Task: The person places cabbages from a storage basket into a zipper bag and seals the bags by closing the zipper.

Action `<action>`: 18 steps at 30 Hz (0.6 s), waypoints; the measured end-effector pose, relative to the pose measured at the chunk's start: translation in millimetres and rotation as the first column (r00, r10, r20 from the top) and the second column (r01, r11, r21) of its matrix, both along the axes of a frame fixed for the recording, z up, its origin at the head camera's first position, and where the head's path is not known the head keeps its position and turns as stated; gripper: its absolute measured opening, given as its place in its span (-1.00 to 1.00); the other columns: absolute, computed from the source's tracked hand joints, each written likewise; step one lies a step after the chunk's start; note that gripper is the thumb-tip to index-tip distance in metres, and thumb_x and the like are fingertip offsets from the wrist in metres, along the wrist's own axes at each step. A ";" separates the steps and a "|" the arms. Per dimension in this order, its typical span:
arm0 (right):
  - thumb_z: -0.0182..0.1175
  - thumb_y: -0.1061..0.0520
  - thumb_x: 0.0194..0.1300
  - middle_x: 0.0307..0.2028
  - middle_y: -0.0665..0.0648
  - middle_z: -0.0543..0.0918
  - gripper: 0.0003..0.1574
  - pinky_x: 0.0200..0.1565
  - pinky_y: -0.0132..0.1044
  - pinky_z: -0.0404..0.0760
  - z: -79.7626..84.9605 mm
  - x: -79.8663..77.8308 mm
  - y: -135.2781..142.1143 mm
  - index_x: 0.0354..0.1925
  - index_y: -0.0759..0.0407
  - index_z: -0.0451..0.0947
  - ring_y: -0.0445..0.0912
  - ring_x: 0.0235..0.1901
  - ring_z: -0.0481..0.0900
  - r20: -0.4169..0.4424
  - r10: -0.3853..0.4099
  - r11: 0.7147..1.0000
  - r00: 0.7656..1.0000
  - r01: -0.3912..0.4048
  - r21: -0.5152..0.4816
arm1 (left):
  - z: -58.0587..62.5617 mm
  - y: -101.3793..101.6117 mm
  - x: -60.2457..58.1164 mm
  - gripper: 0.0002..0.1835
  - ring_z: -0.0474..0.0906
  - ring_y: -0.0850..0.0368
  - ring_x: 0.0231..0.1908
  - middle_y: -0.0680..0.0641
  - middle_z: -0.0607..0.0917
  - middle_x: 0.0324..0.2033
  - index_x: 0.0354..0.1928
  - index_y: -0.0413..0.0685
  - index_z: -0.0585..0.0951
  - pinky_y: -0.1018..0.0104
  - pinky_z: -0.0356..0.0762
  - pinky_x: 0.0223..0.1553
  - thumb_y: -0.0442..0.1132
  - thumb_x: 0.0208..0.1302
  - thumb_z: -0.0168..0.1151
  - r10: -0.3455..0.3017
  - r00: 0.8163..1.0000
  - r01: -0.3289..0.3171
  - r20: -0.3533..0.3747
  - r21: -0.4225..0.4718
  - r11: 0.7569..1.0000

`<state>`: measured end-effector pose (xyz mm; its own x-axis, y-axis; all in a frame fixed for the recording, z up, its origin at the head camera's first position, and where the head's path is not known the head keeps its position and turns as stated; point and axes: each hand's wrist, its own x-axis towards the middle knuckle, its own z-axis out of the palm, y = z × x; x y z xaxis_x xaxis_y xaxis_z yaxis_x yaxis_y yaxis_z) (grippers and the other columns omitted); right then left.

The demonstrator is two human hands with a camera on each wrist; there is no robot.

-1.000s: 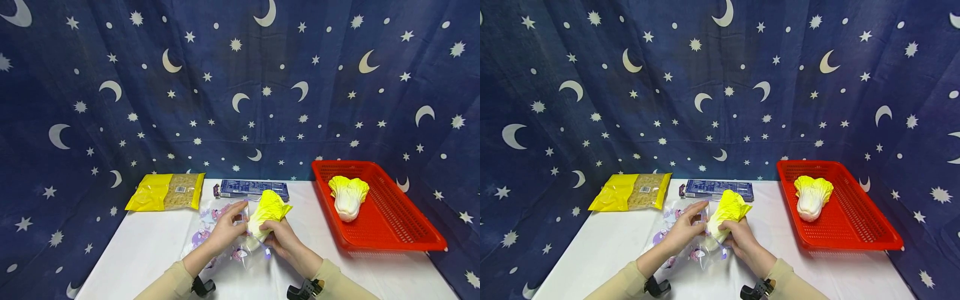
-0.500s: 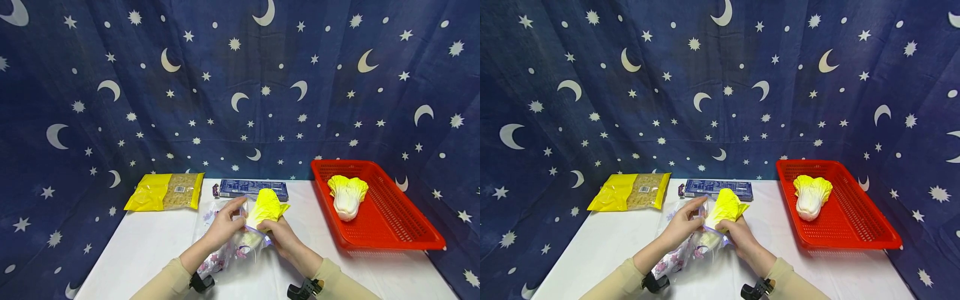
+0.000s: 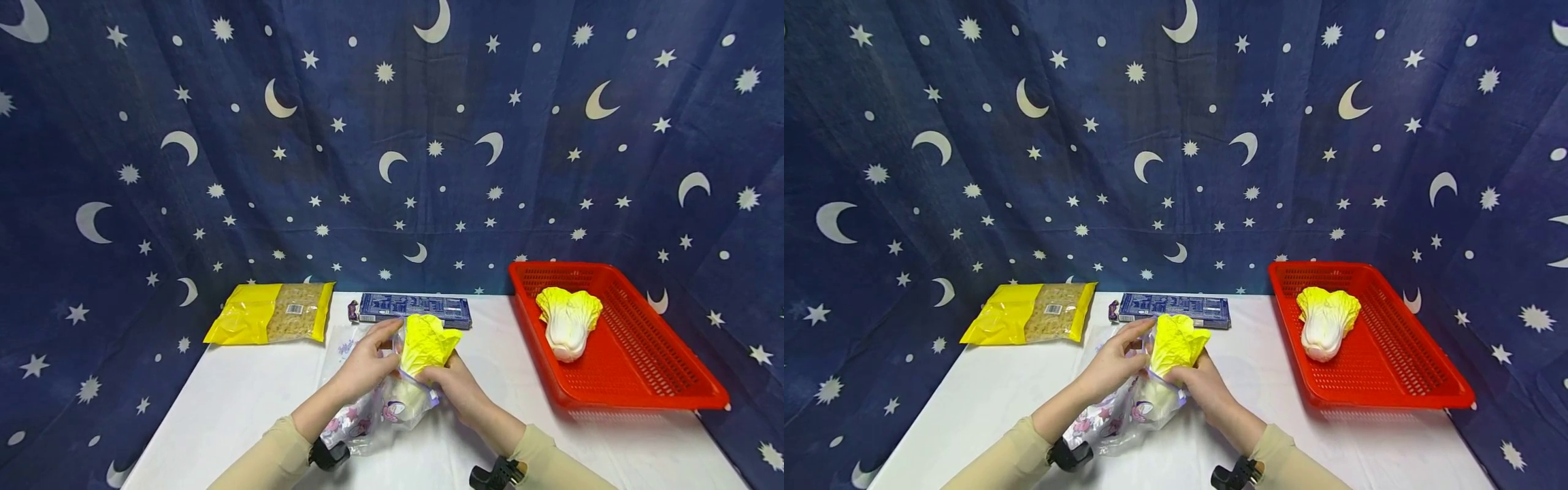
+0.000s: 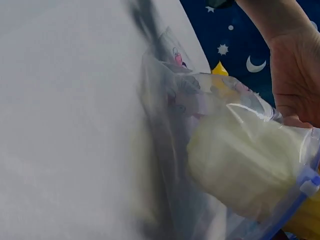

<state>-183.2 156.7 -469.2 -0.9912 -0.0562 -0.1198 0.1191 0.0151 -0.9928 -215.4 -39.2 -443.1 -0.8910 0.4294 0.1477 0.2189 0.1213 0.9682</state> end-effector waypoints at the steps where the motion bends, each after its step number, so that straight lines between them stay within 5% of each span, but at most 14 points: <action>1: 0.33 0.26 0.01 0.15 0.18 0.56 -0.13 0.13 -0.16 0.43 0.7 -0.3 0.4 0.33 0.21 0.33 0.00 0.04 0.51 -0.007 0.005 1.000 1.000 -0.005 0.010 | 0.1 0.0 -0.6 -0.26 0.44 -0.19 0.20 -0.14 0.24 0.49 0.52 -0.21 0.31 0.20 0.74 -0.25 -0.50 0.25 0.15 -0.004 1.000 0.004 0.001 -0.001 1.000; 7: 0.25 0.26 0.13 0.12 0.22 0.55 -0.16 0.03 -0.19 0.57 3.3 -5.0 7.1 0.36 0.25 0.23 -0.02 -0.03 0.57 0.028 0.097 0.992 0.995 -0.094 -0.082 | -1.0 -1.6 -2.7 -0.27 0.40 -0.19 0.23 -0.07 0.24 0.50 0.52 -0.13 0.33 0.21 0.73 -0.22 -0.44 0.28 0.17 -0.017 1.000 0.017 0.001 -0.020 1.000; 13: 0.08 0.36 0.08 0.07 0.29 0.49 -0.17 0.04 -0.05 0.66 0.0 -10.9 11.7 0.35 0.40 0.14 0.04 -0.01 0.59 0.110 0.207 0.924 0.972 -0.157 -0.348 | -0.5 1.4 -2.6 -0.26 0.42 -0.21 0.23 -0.09 0.24 0.50 0.52 -0.10 0.34 0.22 0.74 -0.21 -0.46 0.25 0.17 -0.024 0.999 0.023 -0.025 -0.029 0.999; 15: 0.07 0.38 0.08 0.09 0.30 0.48 -0.15 0.05 0.00 0.66 -2.5 -11.0 12.3 0.36 0.39 0.11 0.07 0.01 0.58 0.106 0.232 0.914 0.967 -0.179 -0.365 | -0.4 1.5 -2.8 -0.25 0.43 -0.23 0.23 -0.11 0.23 0.50 0.52 -0.13 0.34 0.21 0.74 -0.23 -0.48 0.25 0.16 -0.020 0.999 0.019 -0.030 -0.026 0.999; 18: 0.13 0.35 0.10 0.10 0.28 0.51 -0.14 0.02 -0.06 0.66 -6.7 -9.4 11.8 0.37 0.38 0.14 0.04 0.00 0.59 0.077 0.222 0.938 0.972 -0.191 -0.290 | 0.7 1.0 -3.7 -0.26 0.42 -0.26 0.23 -0.13 0.23 0.51 0.52 -0.18 0.31 0.20 0.74 -0.26 -0.49 0.26 0.15 -0.013 0.999 0.012 -0.038 -0.027 1.000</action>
